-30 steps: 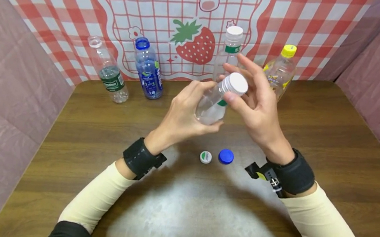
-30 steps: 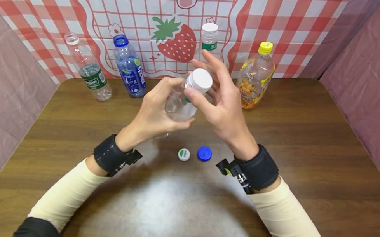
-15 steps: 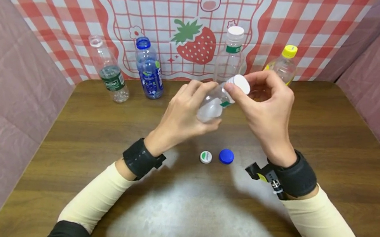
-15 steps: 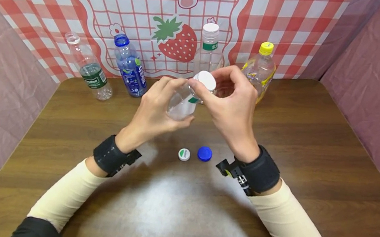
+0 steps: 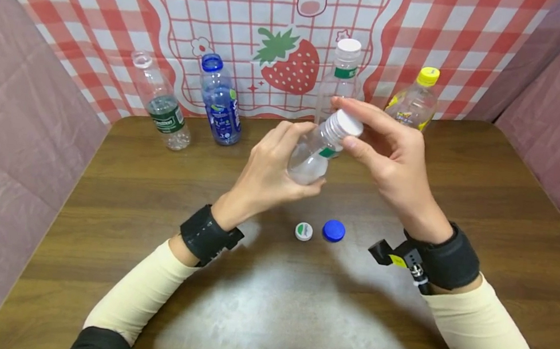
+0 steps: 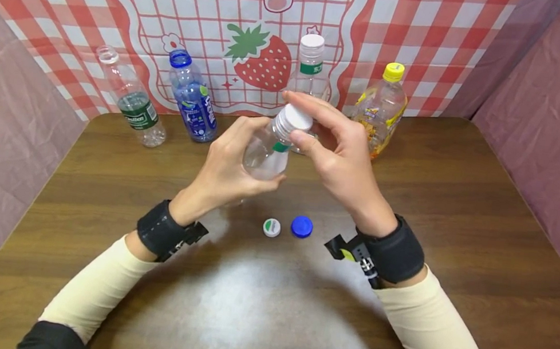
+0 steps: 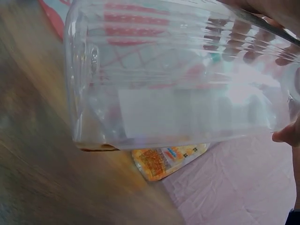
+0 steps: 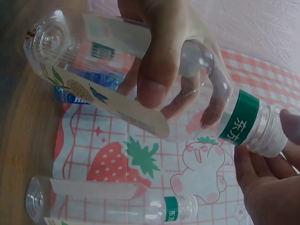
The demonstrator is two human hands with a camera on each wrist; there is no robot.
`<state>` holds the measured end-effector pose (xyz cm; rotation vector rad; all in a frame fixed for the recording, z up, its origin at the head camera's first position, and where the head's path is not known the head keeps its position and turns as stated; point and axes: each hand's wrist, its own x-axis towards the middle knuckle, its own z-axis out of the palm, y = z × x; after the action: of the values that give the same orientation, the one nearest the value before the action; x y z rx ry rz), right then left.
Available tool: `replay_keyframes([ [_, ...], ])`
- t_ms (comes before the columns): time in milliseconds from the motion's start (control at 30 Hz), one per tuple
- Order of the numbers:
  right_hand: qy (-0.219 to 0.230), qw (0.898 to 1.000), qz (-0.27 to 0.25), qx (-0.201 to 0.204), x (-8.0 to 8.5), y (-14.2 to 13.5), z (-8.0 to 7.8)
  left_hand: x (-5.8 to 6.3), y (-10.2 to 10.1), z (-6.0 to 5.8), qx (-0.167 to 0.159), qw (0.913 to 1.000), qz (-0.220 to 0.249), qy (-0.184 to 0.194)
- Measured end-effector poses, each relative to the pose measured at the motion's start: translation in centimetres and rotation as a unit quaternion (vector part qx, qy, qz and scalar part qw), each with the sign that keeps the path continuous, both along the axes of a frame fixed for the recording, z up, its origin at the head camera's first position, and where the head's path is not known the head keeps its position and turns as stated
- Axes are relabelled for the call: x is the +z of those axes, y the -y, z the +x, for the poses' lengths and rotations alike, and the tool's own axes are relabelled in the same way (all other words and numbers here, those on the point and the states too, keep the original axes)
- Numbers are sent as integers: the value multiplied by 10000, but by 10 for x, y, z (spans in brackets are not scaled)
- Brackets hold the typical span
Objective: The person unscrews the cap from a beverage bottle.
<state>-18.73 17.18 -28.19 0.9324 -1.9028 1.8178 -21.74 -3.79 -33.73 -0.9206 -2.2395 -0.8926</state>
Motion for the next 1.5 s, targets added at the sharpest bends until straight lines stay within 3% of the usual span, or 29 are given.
replay_keyframes([
  [67,27,9998,-51,188,1,-1,-1,0,-1,0,-1,10000,21,-1],
  [233,236,9991,-325,163,-1,2,-1,0,-3,-1,17,10000,53,-29],
  [700,473,9976,-217,-454,-6,6,0,-2,-3,-1,222,9996,-101,-157],
  [967,108,9924,25,-1222,0,3,3,-2,-3,-1,388,9976,-382,-416],
  [1200,92,9963,176,-835,-2,-2,4,-3,-1,-1,450,9971,-473,-383],
  [1367,-419,9950,835,-348,0,-12,3,-3,0,-2,322,9977,-507,-327],
  [1500,-773,9939,780,91,1,-22,3,-3,0,-1,176,9972,-624,-360],
])
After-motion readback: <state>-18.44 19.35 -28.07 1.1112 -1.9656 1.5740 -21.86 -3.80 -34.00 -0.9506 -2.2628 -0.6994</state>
